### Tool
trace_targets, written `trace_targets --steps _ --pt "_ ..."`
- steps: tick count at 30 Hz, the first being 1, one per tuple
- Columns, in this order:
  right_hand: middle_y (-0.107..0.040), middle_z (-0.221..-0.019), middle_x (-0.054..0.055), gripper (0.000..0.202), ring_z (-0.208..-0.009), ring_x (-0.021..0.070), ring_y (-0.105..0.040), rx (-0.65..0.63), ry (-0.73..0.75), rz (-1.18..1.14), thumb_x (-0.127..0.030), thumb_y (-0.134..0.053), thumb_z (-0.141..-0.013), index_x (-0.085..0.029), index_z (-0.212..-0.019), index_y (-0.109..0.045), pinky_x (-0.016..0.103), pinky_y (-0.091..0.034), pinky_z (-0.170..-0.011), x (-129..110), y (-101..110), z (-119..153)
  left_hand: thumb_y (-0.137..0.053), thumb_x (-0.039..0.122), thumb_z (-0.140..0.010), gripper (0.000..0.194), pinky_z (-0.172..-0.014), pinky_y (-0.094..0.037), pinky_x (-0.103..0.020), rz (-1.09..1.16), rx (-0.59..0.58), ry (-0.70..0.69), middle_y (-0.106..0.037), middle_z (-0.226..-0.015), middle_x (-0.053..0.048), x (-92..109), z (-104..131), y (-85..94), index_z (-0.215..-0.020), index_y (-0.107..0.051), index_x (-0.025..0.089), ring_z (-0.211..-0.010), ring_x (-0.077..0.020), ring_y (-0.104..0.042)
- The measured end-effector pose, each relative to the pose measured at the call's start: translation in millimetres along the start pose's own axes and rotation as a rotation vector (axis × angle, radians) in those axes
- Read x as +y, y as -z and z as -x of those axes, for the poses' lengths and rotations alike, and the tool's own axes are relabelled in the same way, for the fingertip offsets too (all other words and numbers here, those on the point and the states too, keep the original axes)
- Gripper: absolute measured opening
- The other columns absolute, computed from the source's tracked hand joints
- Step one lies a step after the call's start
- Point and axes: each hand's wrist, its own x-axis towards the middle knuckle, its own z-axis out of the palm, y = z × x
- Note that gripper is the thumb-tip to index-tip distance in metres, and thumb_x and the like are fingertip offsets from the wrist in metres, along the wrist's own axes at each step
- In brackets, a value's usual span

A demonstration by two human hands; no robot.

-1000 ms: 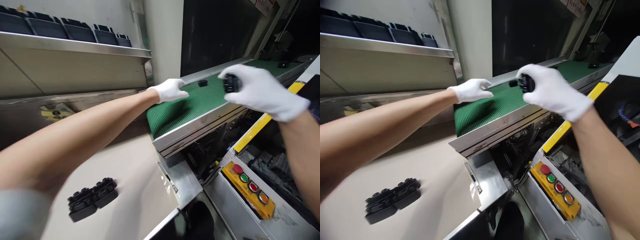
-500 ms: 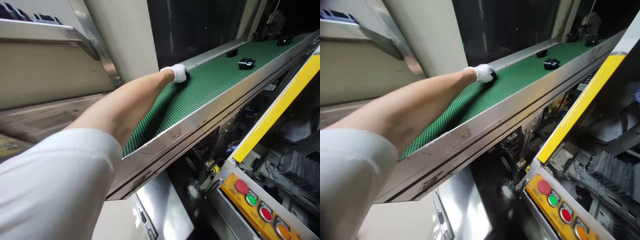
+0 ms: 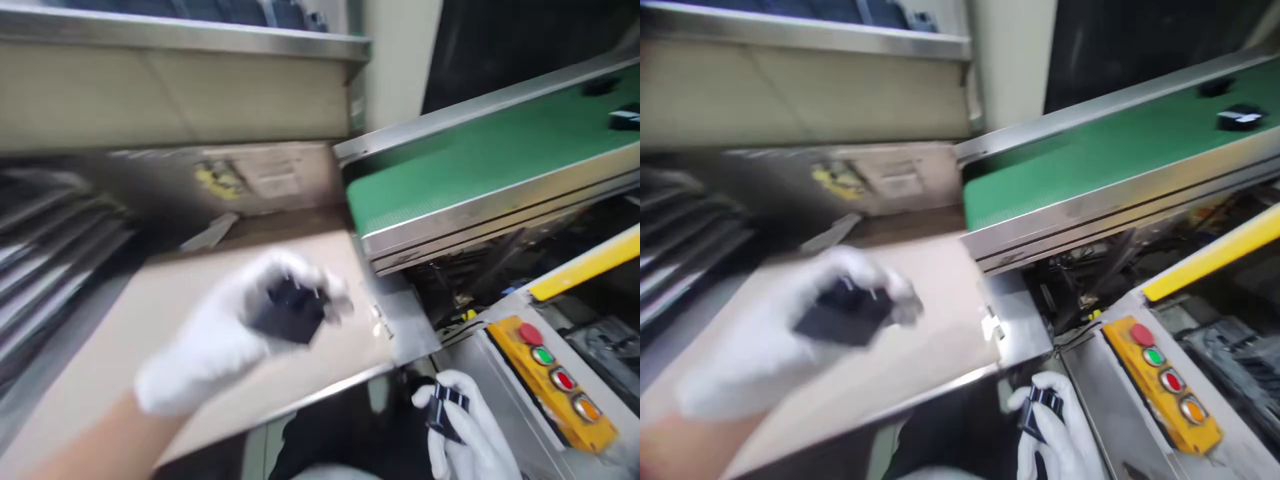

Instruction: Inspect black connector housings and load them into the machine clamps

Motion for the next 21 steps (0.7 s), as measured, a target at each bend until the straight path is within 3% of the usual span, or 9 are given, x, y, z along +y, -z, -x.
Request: trace_targets --steps 3,5,7,10,13,17,21 --pt "-0.071 -0.123 0.008 0.061 -0.052 0.0104 -0.061 -0.282 -0.052 0.154 -0.039 -0.087 -0.076 -0.031 -0.124 -0.050 0.026 -0.045 -0.049 30 -40 -3 -0.088 0.026 -0.067 0.040 -0.083 -0.066 -0.052 0.465 0.204 0.265 -0.078 -0.115 -0.005 -72 118 -13.1 -0.101 -0.068 0.035 -0.095 -0.0300 -0.078" --pt "-0.071 -0.119 0.005 0.066 -0.051 0.0092 -0.060 -0.383 -0.109 0.236 -0.023 -0.087 -0.069 -0.031 -0.123 -0.049 0.026 -0.048 -0.049 54 -65 -4 -0.086 0.015 -0.065 0.044 -0.093 -0.063 -0.043 0.703 0.413 0.361 -0.075 -0.122 -0.006 -103 164 -23.0 -0.104 -0.070 0.028 -0.106 -0.0270 -0.076" --pt "-0.072 -0.110 0.002 0.060 -0.048 0.0081 -0.058 -0.428 -0.130 0.295 -0.017 -0.082 -0.072 -0.030 -0.122 -0.050 0.025 -0.047 -0.048 75 -87 -3 -0.085 0.009 -0.065 0.044 -0.095 -0.061 -0.035 0.837 0.558 0.376 -0.074 -0.123 -0.005 -118 193 -21.9 -0.104 -0.071 0.023 -0.109 -0.0238 -0.074" --pt "-0.070 -0.083 -0.004 0.044 -0.048 0.0087 -0.056 -0.464 -0.038 0.429 -0.021 -0.074 -0.082 -0.027 -0.120 -0.053 0.023 -0.046 -0.050 95 -116 2 -0.089 0.008 -0.065 0.044 -0.094 -0.060 -0.031 0.898 0.603 0.318 -0.074 -0.121 -0.005 -123 218 -3.5 -0.104 -0.073 0.021 -0.109 -0.0236 -0.074" --pt "-0.059 -0.063 -0.010 0.039 -0.045 0.0086 -0.051 -0.432 0.095 0.600 -0.020 -0.073 -0.081 -0.025 -0.117 -0.058 0.023 -0.045 -0.050 104 -139 10 -0.091 0.007 -0.066 0.044 -0.092 -0.059 -0.030 0.928 0.578 0.274 -0.075 -0.119 -0.006 -122 234 12.7 -0.104 -0.073 0.021 -0.107 -0.0228 -0.074" --pt "-0.068 -0.083 -0.004 0.041 -0.055 0.0088 -0.056 -0.408 0.240 0.699 -0.018 -0.078 -0.074 -0.025 -0.112 -0.065 0.023 -0.048 -0.053 111 -158 16 -0.092 0.009 -0.064 0.046 -0.093 -0.058 -0.032 1.004 0.552 0.247 -0.075 -0.118 -0.006 -124 243 16.1 -0.105 -0.073 0.021 -0.102 -0.0214 -0.074" --pt "-0.075 -0.101 0.000 0.036 -0.090 0.0167 -0.071 -0.476 0.345 0.699 -0.020 -0.083 -0.070 -0.024 -0.104 -0.071 0.026 -0.060 -0.079 117 -167 17 -0.095 0.013 -0.062 0.049 -0.100 -0.055 -0.033 1.002 0.562 0.263 -0.076 -0.117 -0.007 -126 245 13.9 -0.105 -0.074 0.020 -0.115 -0.0248 -0.069"
